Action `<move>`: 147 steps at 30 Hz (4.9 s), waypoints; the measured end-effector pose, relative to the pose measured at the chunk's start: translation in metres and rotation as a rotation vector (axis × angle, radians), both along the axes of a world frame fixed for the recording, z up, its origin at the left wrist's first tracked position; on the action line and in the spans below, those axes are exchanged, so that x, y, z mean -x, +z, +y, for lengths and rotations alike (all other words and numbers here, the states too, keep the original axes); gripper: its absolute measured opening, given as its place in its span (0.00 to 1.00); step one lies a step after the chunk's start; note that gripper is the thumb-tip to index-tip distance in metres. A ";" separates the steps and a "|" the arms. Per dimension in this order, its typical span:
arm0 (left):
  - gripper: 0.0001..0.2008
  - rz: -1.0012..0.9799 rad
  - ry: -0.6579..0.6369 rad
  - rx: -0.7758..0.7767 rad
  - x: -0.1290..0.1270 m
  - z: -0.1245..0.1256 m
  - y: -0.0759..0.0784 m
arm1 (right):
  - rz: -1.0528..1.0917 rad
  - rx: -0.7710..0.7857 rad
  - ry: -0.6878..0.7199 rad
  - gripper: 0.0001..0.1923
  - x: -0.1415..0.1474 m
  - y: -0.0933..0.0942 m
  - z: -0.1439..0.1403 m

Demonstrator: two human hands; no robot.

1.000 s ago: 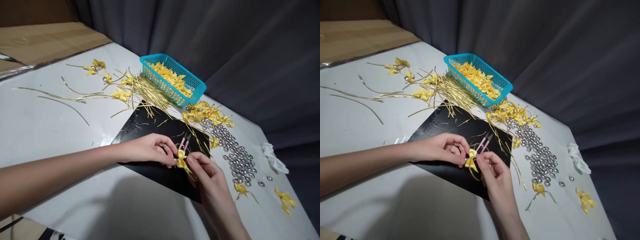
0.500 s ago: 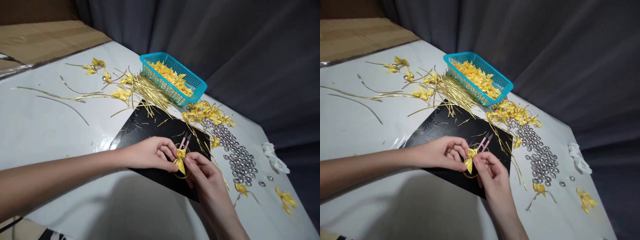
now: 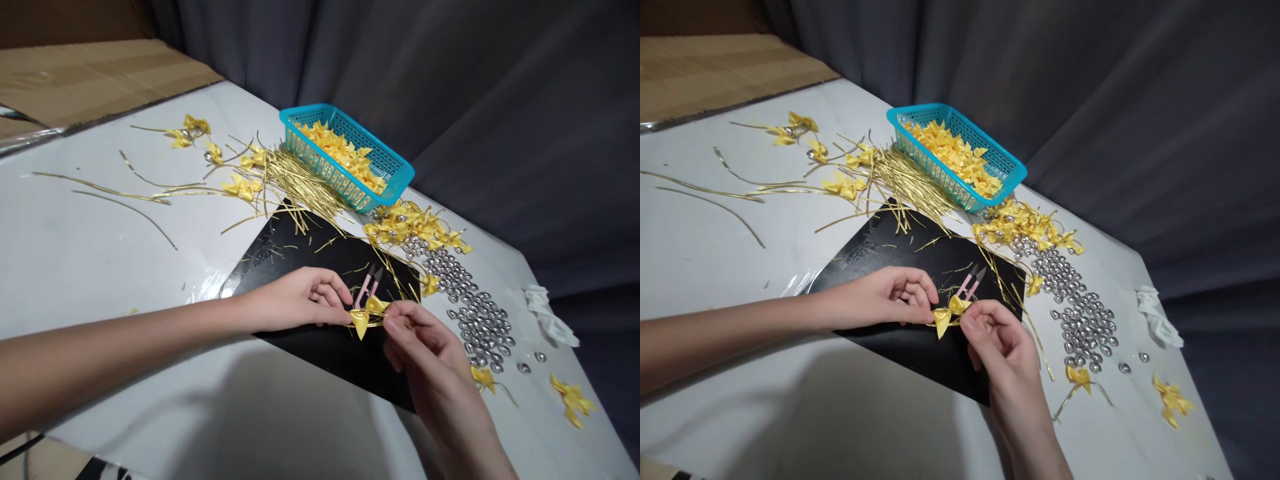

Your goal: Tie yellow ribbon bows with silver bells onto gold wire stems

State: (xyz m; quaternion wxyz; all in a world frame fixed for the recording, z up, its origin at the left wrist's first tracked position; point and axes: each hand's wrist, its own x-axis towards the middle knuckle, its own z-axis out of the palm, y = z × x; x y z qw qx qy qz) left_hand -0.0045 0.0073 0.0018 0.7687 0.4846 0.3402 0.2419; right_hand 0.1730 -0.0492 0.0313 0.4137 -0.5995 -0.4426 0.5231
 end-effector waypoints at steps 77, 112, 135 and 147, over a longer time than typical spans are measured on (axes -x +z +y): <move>0.06 -0.161 0.015 0.167 0.002 -0.002 0.003 | -0.012 0.106 0.087 0.19 0.005 -0.015 -0.004; 0.07 -0.061 0.021 0.108 0.001 -0.002 0.007 | 0.051 0.109 0.158 0.13 0.001 -0.017 -0.003; 0.05 -0.077 0.088 0.066 -0.002 -0.001 0.002 | 0.184 0.189 0.052 0.19 0.010 -0.011 -0.004; 0.06 -0.044 0.081 0.055 -0.001 -0.002 0.003 | 0.158 0.180 0.054 0.19 0.007 -0.008 -0.002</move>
